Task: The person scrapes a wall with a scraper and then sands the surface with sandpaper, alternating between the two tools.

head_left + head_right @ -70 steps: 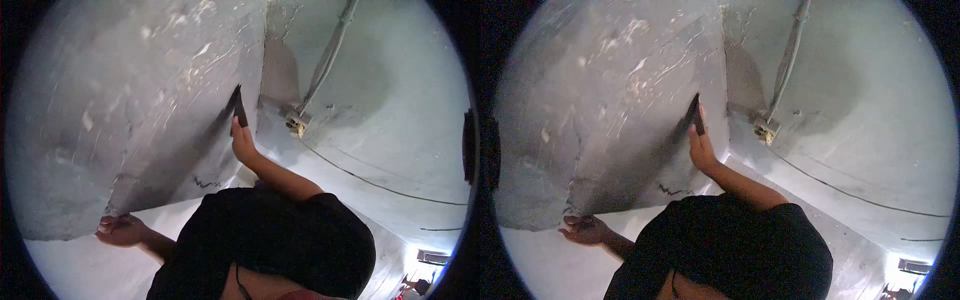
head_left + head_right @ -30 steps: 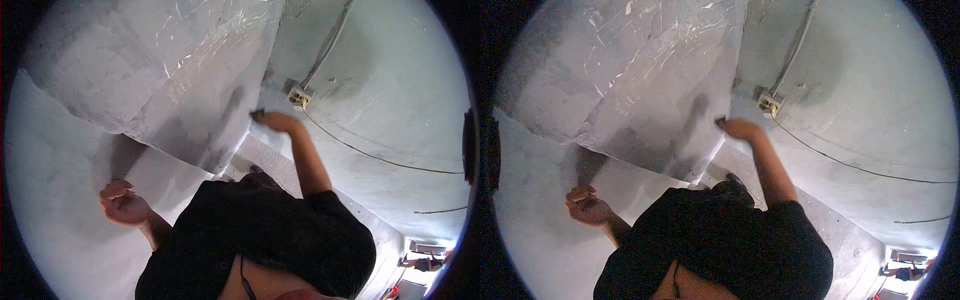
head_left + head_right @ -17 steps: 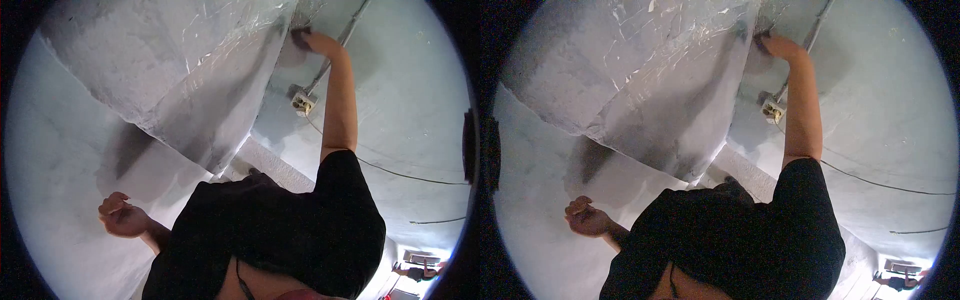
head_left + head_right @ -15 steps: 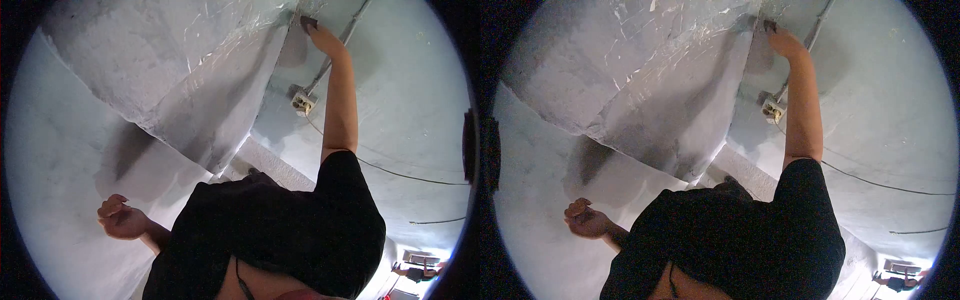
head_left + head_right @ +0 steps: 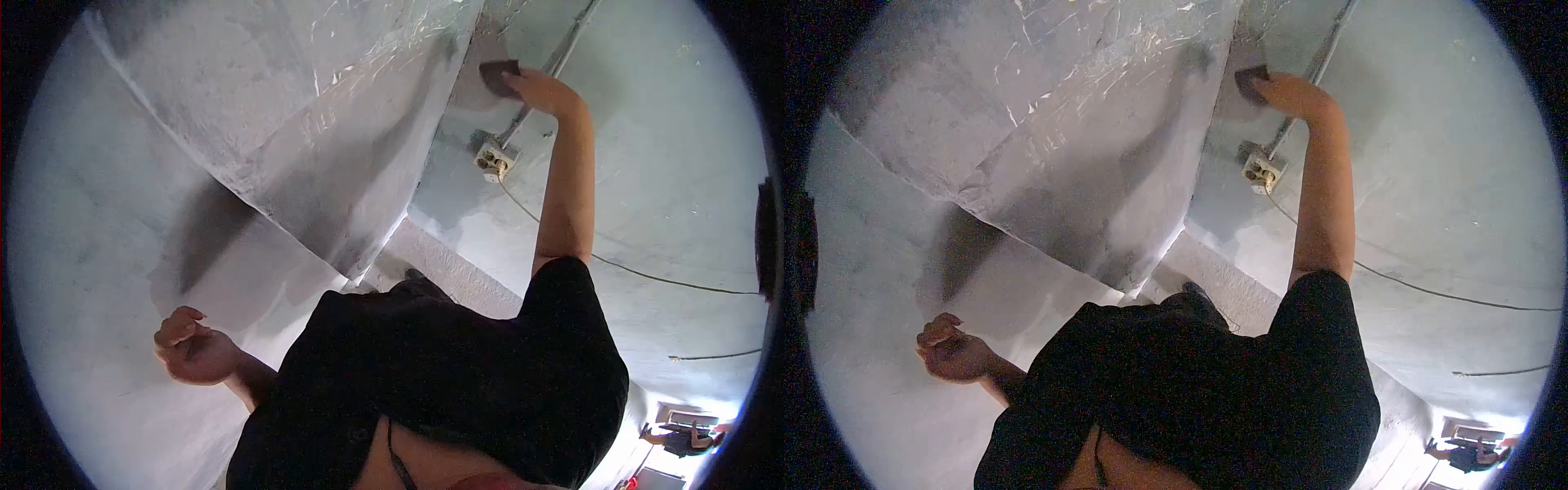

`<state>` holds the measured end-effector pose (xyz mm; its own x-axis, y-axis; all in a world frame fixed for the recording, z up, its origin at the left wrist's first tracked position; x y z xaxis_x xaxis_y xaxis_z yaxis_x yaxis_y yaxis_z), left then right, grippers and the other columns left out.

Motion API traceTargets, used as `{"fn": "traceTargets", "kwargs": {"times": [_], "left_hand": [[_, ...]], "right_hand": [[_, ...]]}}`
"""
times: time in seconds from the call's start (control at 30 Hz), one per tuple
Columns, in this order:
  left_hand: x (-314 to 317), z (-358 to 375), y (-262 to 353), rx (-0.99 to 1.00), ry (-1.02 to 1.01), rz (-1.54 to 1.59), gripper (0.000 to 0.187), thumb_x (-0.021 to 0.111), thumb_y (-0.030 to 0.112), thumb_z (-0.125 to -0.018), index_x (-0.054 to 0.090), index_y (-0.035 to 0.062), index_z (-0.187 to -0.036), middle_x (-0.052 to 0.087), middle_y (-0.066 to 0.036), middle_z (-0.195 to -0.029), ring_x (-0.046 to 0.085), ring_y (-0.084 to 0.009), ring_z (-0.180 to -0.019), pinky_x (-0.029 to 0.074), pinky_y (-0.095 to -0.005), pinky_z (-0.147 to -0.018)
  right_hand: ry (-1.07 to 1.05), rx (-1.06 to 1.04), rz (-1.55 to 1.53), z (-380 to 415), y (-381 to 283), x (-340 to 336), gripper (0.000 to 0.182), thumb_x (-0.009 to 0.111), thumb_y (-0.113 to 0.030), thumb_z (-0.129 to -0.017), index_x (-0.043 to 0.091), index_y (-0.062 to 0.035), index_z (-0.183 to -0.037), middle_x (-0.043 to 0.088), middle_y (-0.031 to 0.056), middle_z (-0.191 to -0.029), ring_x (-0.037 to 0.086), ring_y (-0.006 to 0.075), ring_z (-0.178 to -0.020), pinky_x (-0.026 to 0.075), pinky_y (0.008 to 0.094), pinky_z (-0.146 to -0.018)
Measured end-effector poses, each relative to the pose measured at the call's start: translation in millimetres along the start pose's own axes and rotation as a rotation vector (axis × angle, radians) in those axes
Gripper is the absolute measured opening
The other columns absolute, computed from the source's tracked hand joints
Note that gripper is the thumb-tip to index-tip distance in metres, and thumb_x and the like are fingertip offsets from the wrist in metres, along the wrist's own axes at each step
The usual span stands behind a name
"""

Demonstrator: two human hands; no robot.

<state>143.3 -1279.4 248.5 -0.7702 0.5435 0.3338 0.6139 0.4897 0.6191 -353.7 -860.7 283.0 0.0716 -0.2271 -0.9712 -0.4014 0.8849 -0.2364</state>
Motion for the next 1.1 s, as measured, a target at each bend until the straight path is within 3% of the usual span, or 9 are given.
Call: {"fn": "traceTargets", "kwargs": {"times": [0.13,0.2,0.43,0.5,0.63,0.7,0.93,1.03,1.1], "left_hand": [[6.9,-2.3,-1.5,-0.054,0.03,0.101,0.043,0.032,0.032,-0.098,0.053,0.0051,-0.073,0.042,-0.006,-0.06,0.041,-0.0213,-0.058,0.038,-0.0393,-0.06],[9.1,-2.4,4.1,-0.064,0.171,-0.001,0.041,0.03,0.028,-0.096,0.05,0.004,-0.069,0.04,-0.005,-0.055,0.037,-0.0161,-0.051,0.039,-0.0353,-0.056],[-1.8,0.7,-3.3,-0.053,-0.034,0.075,0.043,0.03,0.03,-0.098,0.054,0.0052,-0.073,0.045,-0.008,-0.06,0.047,-0.023,-0.06,0.04,-0.0414,-0.061],[-4.0,0.4,-5.3,-0.12,0.086,0.021,0.042,0.031,0.031,-0.098,0.053,0.0052,-0.073,0.044,-0.007,-0.059,0.043,-0.0206,-0.058,0.04,-0.0406,-0.061],[-4.7,-2.1,7.1,0.016,0.012,-0.007,0.042,0.031,0.031,-0.097,0.053,0.0054,-0.073,0.042,-0.006,-0.059,0.04,-0.0196,-0.057,0.039,-0.0403,-0.062],[-8.3,-2.4,1.8,-0.058,0.049,0.067,0.04,0.031,0.03,-0.096,0.052,0.0054,-0.072,0.04,-0.005,-0.06,0.039,-0.0196,-0.058,0.038,-0.0403,-0.062],[-8.9,-4.8,12.7,0.025,0.193,0.026,0.044,0.032,0.033,-0.098,0.049,0.0053,-0.069,0.04,-0.005,-0.052,0.037,-0.0154,-0.051,0.039,-0.0364,-0.055],[-4.7,-5.9,9.8,-0.005,0.11,-0.066,0.043,0.032,0.032,-0.097,0.049,0.0055,-0.068,0.04,-0.005,-0.053,0.037,-0.015,-0.051,0.039,-0.0358,-0.054],[-5.3,-7.3,4.3,-0.083,0.204,-0.056,0.041,0.031,0.03,-0.097,0.048,0.0057,-0.068,0.038,-0.004,-0.052,0.035,-0.0145,-0.051,0.039,-0.0349,-0.054]], "right_hand": [[0.627,-0.012,-0.074,-9.1,1.3,-53.5,0.053,0.041,-0.046,-0.097,0.062,0.0012,-0.107,0.068,0.0232,-0.1,0.063,0.0394,-0.094,0.047,0.0431,-0.082],[-0.322,0.002,0.37,-40.4,10.7,43.4,0.055,0.039,-0.048,-0.097,0.062,0.0017,-0.108,0.066,0.0249,-0.104,0.062,0.0428,-0.097,0.047,0.0447,-0.082],[0.432,0.049,0.027,-58.9,5.3,-27.5,0.057,0.042,-0.05,-0.091,0.066,-0.0013,-0.107,0.067,0.0211,-0.107,0.064,0.0366,-0.099,0.047,0.0491,-0.089],[-0.465,-0.039,0.612,-20.1,-25.6,51.6,0.053,0.04,-0.043,-0.095,0.063,0.0014,-0.111,0.066,0.0221,-0.109,0.063,0.0384,-0.098,0.048,0.0481,-0.084],[-0.34,-0.168,0.487,-59.0,5.4,44.4,0.044,0.043,-0.035,-0.093,0.063,0.0015,-0.109,0.066,0.0225,-0.108,0.065,0.0379,-0.094,0.049,0.0477,-0.085],[0.304,-0.589,0.725,-91.8,8.9,-5.4,0.036,0.045,-0.026,-0.092,0.061,0.0012,-0.109,0.067,0.0224,-0.1,0.066,0.0383,-0.088,0.05,0.0468,-0.08],[-0.478,-0.533,0.818,-46.3,-4.9,63.1,0.03,0.042,-0.017,-0.094,0.055,0.0017,-0.114,0.064,0.023,-0.098,0.066,0.0384,-0.09,0.052,0.0467,-0.075],[0.221,-0.17,0.726,-55.3,-17.9,-17.3,0.036,0.043,-0.024,-0.095,0.055,0.0018,-0.117,0.064,0.0245,-0.106,0.064,0.0412,-0.096,0.05,0.048,-0.084],[0.507,-0.117,-0.205,-42.7,-29.6,-24.8,0.041,0.046,-0.032,-0.094,0.061,-0.0033,-0.12,0.065,0.0232,-0.111,0.063,0.0419,-0.1,0.048,0.051,-0.088]]}}
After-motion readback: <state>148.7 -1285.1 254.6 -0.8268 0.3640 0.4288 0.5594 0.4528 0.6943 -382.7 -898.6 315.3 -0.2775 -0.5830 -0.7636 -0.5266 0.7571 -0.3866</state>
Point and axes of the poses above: each hand's wrist, its own z-axis away from the middle knuckle, its own x-axis out of the palm, y = z × x, the point moved 10 cm from there along -z, towards the middle knuckle
